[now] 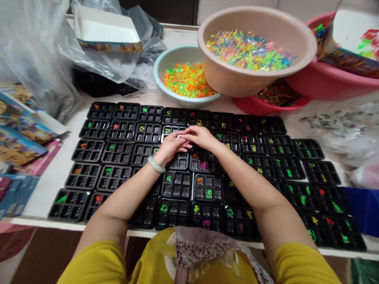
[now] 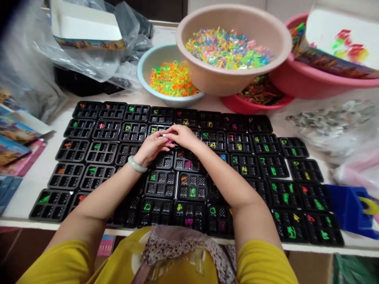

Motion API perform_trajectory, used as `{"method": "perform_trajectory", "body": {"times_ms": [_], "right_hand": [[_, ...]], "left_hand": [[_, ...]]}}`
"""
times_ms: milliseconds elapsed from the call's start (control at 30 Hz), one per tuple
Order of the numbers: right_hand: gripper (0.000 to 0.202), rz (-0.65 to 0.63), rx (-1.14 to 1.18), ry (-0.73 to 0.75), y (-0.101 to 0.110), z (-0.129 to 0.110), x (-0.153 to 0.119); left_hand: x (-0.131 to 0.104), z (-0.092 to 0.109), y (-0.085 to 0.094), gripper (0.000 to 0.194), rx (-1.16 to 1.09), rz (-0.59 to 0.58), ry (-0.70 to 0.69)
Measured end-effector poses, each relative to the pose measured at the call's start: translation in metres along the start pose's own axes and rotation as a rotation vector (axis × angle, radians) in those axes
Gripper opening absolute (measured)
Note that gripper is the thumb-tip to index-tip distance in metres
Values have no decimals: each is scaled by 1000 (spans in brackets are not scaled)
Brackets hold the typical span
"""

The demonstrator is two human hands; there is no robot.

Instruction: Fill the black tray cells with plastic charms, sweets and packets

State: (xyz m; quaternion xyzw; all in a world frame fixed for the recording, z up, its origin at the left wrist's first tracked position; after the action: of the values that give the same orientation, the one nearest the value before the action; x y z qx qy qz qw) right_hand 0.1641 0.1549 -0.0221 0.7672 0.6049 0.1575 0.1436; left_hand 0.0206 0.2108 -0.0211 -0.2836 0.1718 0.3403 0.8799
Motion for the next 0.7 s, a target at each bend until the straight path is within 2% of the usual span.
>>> {"method": "perform_trajectory", "body": {"times_ms": [67, 133, 200, 300, 400, 467, 600, 700], "right_hand": [[14, -13, 76, -45, -8, -5, 0], [13, 33, 135, -86, -13, -6, 5], [10, 46, 187, -117, -17, -5, 11], [7, 9, 235, -138, -21, -7, 18], [12, -42, 238, -141, -21, -7, 21], [14, -2, 175, -128, -17, -4, 26], [14, 231, -90, -64, -11, 6, 49], [18, 284, -252, -35, -16, 13, 70]], "left_hand": [[-1, 2, 3, 24, 6, -8, 3], [-2, 4, 6, 21, -2, -10, 10], [-2, 7, 12, 16, -6, 29, 3], [-2, 9, 21, 13, -9, 96, -10], [-1, 11, 30, 15, -44, 148, -18], [0, 14, 36, 16, -52, 199, -48], [2, 23, 50, 17, 48, 258, -126], [2, 31, 59, 17, 167, 319, -173]]}}
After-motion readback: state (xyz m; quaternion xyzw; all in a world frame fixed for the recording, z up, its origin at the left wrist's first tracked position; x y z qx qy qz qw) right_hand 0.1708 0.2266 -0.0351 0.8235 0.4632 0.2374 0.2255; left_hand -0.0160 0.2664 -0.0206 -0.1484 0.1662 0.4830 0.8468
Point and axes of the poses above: each hand's wrist, its own x-axis towards the middle knuckle, its own y-axis out of the back of the hand, z = x × y, the point moved 2 cm from there along x, towards the middle knuckle, and after that the axes turned 4 degrees about y, right-handed, at the moved point
